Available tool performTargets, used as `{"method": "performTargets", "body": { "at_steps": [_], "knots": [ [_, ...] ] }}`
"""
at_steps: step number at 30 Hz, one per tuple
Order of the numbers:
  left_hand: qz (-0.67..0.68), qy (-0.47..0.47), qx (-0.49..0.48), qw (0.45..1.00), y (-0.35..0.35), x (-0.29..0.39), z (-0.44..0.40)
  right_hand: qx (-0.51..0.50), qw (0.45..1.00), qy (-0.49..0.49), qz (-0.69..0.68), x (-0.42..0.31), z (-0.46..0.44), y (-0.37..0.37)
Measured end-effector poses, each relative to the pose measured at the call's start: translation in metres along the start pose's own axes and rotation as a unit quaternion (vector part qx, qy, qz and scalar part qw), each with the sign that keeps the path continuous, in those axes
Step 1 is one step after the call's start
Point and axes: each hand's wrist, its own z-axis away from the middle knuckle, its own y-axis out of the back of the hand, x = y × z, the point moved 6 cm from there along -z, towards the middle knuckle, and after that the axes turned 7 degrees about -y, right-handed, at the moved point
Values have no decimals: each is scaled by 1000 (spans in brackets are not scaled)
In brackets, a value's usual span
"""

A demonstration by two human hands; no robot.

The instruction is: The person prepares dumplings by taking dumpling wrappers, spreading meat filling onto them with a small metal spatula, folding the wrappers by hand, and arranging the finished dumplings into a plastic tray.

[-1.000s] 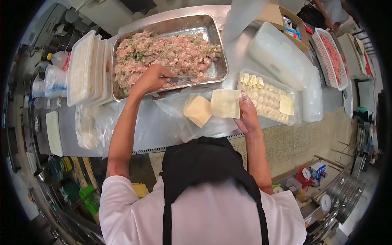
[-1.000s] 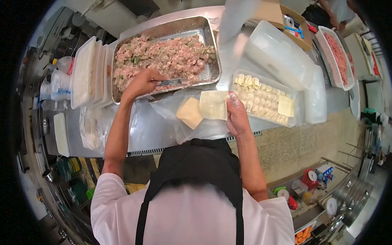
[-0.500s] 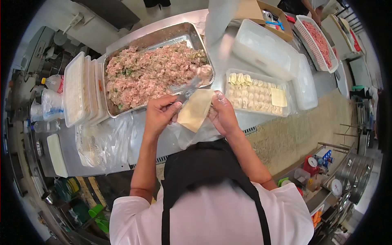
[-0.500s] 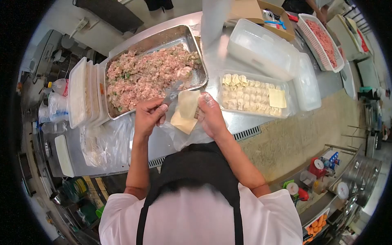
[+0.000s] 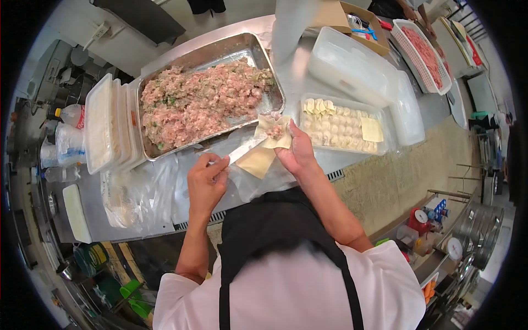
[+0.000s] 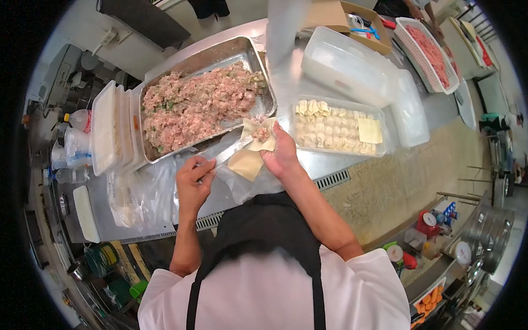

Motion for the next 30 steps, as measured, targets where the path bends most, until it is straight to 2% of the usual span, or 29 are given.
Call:
{"method": "performTargets", "body": {
  "at_steps": [3, 5, 6, 10, 12, 15, 16, 18, 20, 22, 23, 24, 25, 26, 28, 29, 30],
  "knots": [
    [7, -29, 57, 998, 4, 17, -7, -10, 998, 32, 46, 1, -1, -3],
    [-58, -70, -1, 996, -15, 20, -14, -26, 998, 36, 32, 2, -1, -7],
    [-11, -37, -42, 998, -20, 11, -16, -29, 998, 33, 35, 1, -3, -6],
    [-21, -42, -32, 998, -1, 19, -9, 37, 993, 103, 38, -20, -1, 15],
    [10, -85, 16, 996, 4, 37, -18, 44, 990, 132, 36, -25, -3, 13],
    [2, -105, -35, 994, -40, 14, -26, 20, 990, 126, 63, -22, -1, -1],
    [76, -61, -64, 993, -49, 5, -27, 18, 990, 129, 62, -25, -1, 2],
    [64, -57, -73, 994, -43, 0, -31, -139, 987, 63, 47, -28, 3, -8],
    [54, -40, -80, 994, -34, 5, -31, -137, 983, 88, 83, -36, 18, -4],
    [108, 1, -32, 994, -19, 7, -35, -112, 964, 140, 196, -41, 22, 2],
    [107, 1, -32, 994, -15, 10, -36, -113, 964, 140, 195, -39, 20, 4],
    [104, -4, -39, 994, -12, 14, -37, -72, 919, 189, 338, -39, 22, 4],
    [101, -10, -48, 994, -11, 18, -37, -27, 850, 233, 471, -39, 24, 3],
    [101, -11, -49, 994, -9, 22, -36, -26, 850, 234, 470, -36, 23, 3],
    [56, 30, -164, 984, -19, 24, -31, -3, 688, 350, 636, -34, 30, -12],
    [56, 30, -164, 984, -16, 24, -31, -2, 688, 350, 635, -35, 26, -9],
    [39, 15, -170, 985, -12, 25, -32, -16, 649, 379, 660, -34, 23, -10]
  ]
}}
